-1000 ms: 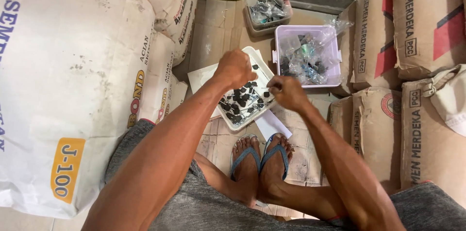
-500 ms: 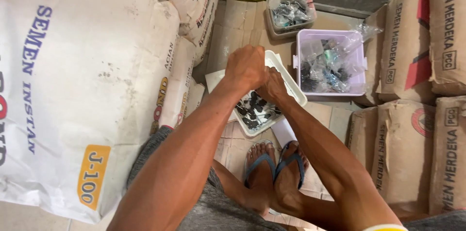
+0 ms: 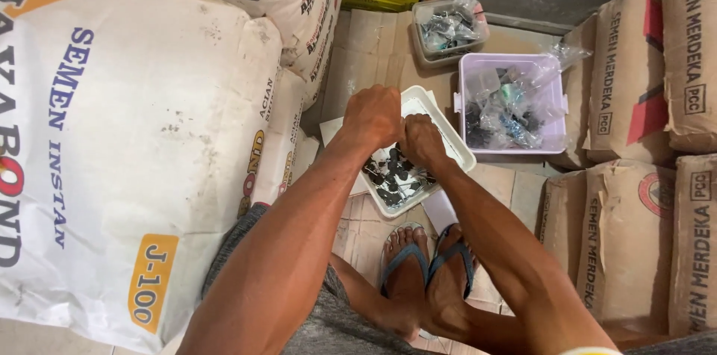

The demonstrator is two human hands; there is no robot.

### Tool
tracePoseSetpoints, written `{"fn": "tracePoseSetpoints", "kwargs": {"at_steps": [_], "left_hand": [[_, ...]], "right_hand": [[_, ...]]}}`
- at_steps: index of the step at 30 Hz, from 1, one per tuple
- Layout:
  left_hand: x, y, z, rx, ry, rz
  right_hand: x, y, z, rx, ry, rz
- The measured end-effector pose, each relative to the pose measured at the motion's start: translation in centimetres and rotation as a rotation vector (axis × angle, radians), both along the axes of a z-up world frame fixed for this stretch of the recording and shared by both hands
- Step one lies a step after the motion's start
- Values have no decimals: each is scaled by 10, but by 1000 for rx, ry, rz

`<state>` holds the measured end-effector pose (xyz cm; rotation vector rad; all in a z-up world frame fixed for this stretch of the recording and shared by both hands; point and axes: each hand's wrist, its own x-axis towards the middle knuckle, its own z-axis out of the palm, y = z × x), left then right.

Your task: The person is sorting and assembling small hardware components like screws and nuts into a tray.

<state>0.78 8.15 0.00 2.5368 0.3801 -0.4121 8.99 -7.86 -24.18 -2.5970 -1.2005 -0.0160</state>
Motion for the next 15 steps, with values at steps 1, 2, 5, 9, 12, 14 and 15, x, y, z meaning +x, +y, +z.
{"fn": "tracePoseSetpoints", "kwargs": {"at_steps": [1,2,5,9,12,14,15], "left_hand": [[0,3,8,1,-4,-3],[1,3,14,-33,-50,24],[1,1,25,-193,-247,77],[6,-22,31,-621,-646,151],[-1,-45,56,-876,-703,209],[-2,-48,61,-919,-695,237],[-2,-48,63,-971,-689,273]], "right_hand": [[-2,-2,31,1,-4,-3],[-3,-9,62,158,304,-59],[-4,-25,134,550,710,-100],[-17,-48,225,1022,909,-140],[-33,-56,252,1136,910,-108],[-37,-54,251,1218,975,-115],[-39,-52,250,1287,1041,-122]]}}
